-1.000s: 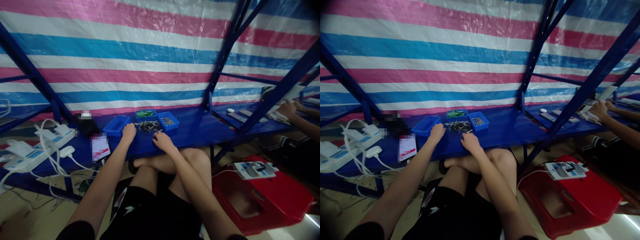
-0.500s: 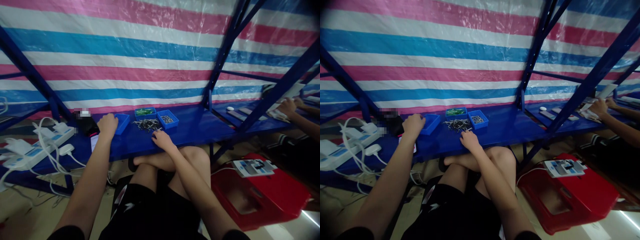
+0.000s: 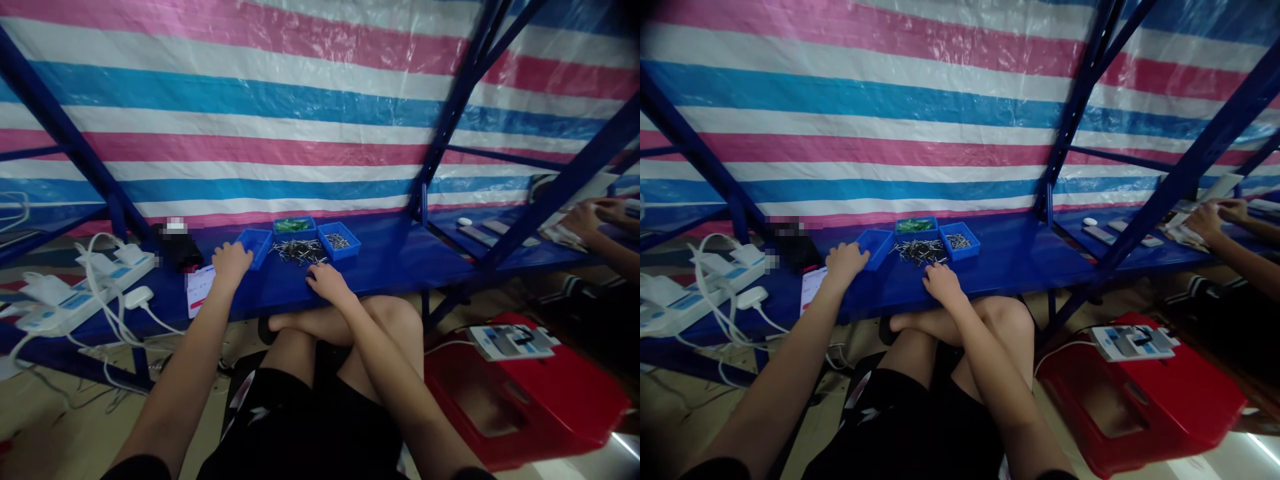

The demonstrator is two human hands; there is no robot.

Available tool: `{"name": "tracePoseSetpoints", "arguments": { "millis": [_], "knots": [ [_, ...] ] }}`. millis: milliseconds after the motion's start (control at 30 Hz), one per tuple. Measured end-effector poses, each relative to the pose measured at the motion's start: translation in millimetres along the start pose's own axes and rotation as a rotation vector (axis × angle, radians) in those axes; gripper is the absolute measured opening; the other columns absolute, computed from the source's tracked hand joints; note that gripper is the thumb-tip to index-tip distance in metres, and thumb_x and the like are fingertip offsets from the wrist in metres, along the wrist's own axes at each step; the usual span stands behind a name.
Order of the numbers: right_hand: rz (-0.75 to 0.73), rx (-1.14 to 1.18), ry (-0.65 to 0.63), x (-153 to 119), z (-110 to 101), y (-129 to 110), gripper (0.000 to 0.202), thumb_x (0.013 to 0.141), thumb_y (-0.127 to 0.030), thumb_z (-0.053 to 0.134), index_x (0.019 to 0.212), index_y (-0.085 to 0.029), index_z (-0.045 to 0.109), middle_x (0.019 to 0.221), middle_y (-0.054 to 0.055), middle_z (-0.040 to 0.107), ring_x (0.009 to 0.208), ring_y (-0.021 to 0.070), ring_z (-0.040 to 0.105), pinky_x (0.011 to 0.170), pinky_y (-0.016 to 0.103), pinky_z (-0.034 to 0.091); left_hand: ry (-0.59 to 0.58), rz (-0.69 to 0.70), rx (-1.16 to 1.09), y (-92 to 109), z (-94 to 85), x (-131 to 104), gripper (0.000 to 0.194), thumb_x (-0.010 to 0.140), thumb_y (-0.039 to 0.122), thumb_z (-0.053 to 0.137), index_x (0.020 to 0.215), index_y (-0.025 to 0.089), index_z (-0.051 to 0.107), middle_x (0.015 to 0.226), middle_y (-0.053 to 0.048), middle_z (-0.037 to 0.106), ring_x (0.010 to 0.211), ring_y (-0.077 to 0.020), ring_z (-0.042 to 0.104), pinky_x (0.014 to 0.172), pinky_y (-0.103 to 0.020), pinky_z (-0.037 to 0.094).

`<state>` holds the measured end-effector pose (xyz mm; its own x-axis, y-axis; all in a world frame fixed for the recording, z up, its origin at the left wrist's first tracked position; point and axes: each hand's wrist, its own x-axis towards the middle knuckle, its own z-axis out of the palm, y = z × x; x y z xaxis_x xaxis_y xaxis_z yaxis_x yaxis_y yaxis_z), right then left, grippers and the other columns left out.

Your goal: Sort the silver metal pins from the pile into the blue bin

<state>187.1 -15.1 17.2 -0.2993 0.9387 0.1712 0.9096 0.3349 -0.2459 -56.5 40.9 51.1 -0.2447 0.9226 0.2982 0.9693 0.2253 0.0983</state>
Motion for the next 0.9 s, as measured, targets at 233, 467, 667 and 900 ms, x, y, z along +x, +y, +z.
{"name": "tracePoseSetpoints", "arguments": {
  "millis": [233,467,667,900],
  "knots": [
    [0.000,0.008,-0.011,-1,-2,0,0.028,0.086,-0.033,0.047,0.108,-0.020,0.057,0.107,0.009,0.058,0.101,0.0217,0.051,0.081,0.030,0.042,0.082,0.407,0.059,41,-4.2,8,0.036,0.081,0.024,0.039,0.103,0.012,0.064,0.115,-0.018,0.053,0.116,-0.0314,0.038,0.098,-0.042,0.026],
    [-0.022,0.001,0.000,-1,-3,0,0.028,0.085,-0.033,0.048,0.107,-0.019,0.058,0.106,0.009,0.059,0.099,0.0222,0.053,0.082,0.030,0.042,-0.063,0.414,0.213,65,27.7,29,0.037,0.078,0.011,0.039,0.104,0.005,0.064,0.130,-0.023,0.044,0.131,-0.0338,0.019,0.103,-0.048,0.012],
    [-0.036,0.000,0.016,-2,-2,1,0.028,0.085,-0.034,0.048,0.108,-0.020,0.058,0.105,0.009,0.060,0.098,0.0215,0.053,0.082,0.030,0.042,-0.070,0.348,0.237,71,38.1,29,0.041,0.080,0.008,0.032,0.109,0.004,0.062,0.130,-0.025,0.042,0.129,-0.0358,0.023,0.099,-0.048,0.021],
    [-0.032,-0.008,0.002,-2,-3,0,0.028,0.085,-0.033,0.048,0.107,-0.020,0.058,0.105,0.009,0.060,0.098,0.0211,0.054,0.083,0.031,0.042,-0.060,0.333,0.167,69,32.6,29,0.037,0.076,0.017,0.046,0.107,0.003,0.062,0.127,-0.026,0.043,0.129,-0.0390,0.021,0.098,-0.047,0.026]
  ]
}}
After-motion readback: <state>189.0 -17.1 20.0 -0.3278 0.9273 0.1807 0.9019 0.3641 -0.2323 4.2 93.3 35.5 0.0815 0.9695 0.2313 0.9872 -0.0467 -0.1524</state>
